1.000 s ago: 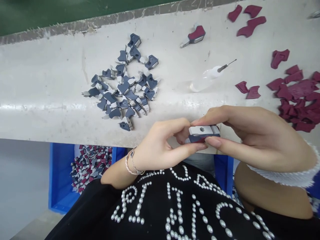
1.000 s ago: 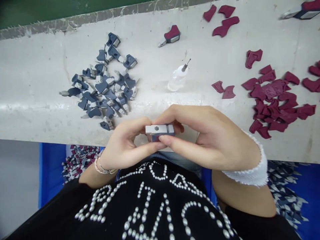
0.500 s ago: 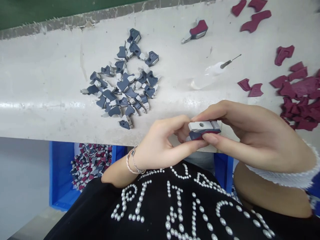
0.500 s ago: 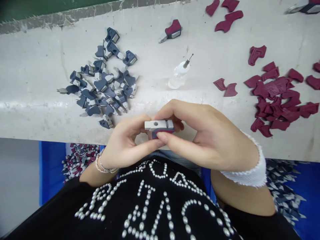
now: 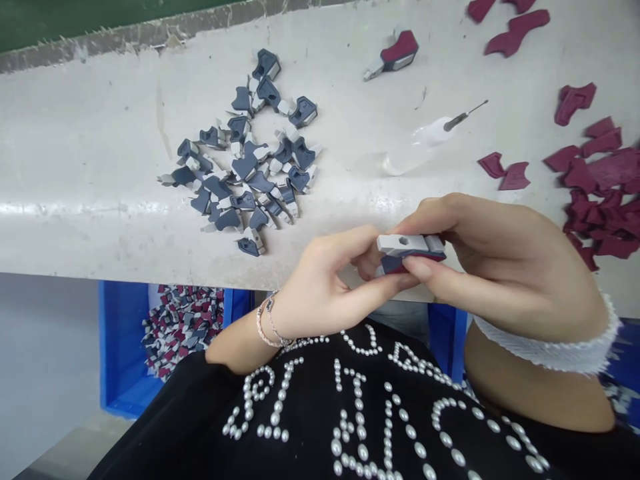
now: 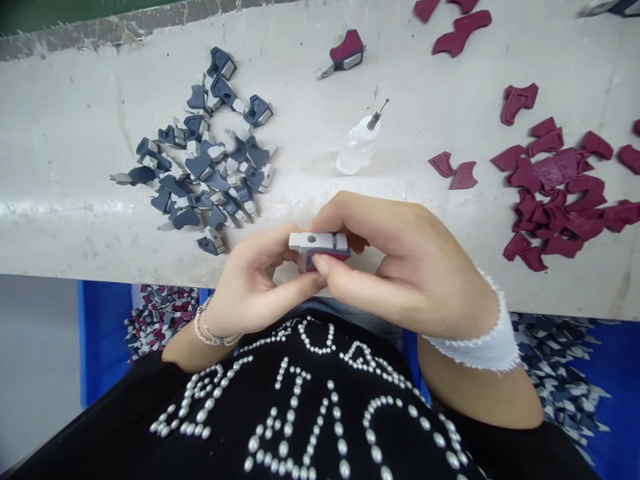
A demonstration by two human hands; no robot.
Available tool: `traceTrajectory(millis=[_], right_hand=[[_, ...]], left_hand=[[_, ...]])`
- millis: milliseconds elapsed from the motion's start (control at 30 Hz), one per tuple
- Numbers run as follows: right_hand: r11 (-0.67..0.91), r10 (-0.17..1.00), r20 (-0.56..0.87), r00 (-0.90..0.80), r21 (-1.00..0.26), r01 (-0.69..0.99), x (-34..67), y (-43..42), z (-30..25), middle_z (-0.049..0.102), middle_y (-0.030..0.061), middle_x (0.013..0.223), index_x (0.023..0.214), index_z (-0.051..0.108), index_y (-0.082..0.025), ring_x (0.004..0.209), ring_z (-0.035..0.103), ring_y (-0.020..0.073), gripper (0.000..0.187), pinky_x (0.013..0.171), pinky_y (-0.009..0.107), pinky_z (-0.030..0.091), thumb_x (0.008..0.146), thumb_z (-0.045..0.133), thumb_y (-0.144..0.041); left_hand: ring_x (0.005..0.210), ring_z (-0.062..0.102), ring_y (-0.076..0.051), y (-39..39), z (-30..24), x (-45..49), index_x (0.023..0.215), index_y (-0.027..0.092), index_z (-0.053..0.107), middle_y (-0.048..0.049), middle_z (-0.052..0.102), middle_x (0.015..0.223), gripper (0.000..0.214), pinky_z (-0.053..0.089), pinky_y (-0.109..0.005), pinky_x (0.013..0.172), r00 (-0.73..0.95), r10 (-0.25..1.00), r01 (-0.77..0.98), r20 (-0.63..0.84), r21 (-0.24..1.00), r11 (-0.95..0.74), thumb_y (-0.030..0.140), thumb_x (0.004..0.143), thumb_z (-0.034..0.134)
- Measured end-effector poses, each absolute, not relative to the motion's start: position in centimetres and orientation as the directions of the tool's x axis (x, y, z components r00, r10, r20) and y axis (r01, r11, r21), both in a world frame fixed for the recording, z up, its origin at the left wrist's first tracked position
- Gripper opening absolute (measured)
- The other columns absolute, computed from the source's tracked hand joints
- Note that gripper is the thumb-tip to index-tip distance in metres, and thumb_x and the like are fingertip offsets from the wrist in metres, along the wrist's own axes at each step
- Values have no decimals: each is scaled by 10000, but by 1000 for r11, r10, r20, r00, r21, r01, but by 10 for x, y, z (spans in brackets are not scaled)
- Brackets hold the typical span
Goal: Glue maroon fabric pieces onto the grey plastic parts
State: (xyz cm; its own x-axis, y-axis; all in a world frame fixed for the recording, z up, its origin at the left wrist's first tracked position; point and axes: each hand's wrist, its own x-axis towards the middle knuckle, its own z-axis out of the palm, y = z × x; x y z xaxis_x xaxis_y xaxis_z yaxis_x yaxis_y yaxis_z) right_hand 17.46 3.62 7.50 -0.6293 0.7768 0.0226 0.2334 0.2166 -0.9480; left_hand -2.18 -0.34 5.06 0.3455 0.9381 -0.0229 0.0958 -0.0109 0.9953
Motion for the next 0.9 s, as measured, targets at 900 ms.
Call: traceTrajectory(millis=[900], right_hand=[[321,729,49,-683,-906,277,181,41,79,666,-35,821,994,634,-212,689,609,62,61,550,218,491,966,596,-250]], left_hand=[[719,606,-131,-6,52,-23,829,175,591,-12,615,799,217,542,-256,656,440,876,-25,-199,972,234,314,856,755]])
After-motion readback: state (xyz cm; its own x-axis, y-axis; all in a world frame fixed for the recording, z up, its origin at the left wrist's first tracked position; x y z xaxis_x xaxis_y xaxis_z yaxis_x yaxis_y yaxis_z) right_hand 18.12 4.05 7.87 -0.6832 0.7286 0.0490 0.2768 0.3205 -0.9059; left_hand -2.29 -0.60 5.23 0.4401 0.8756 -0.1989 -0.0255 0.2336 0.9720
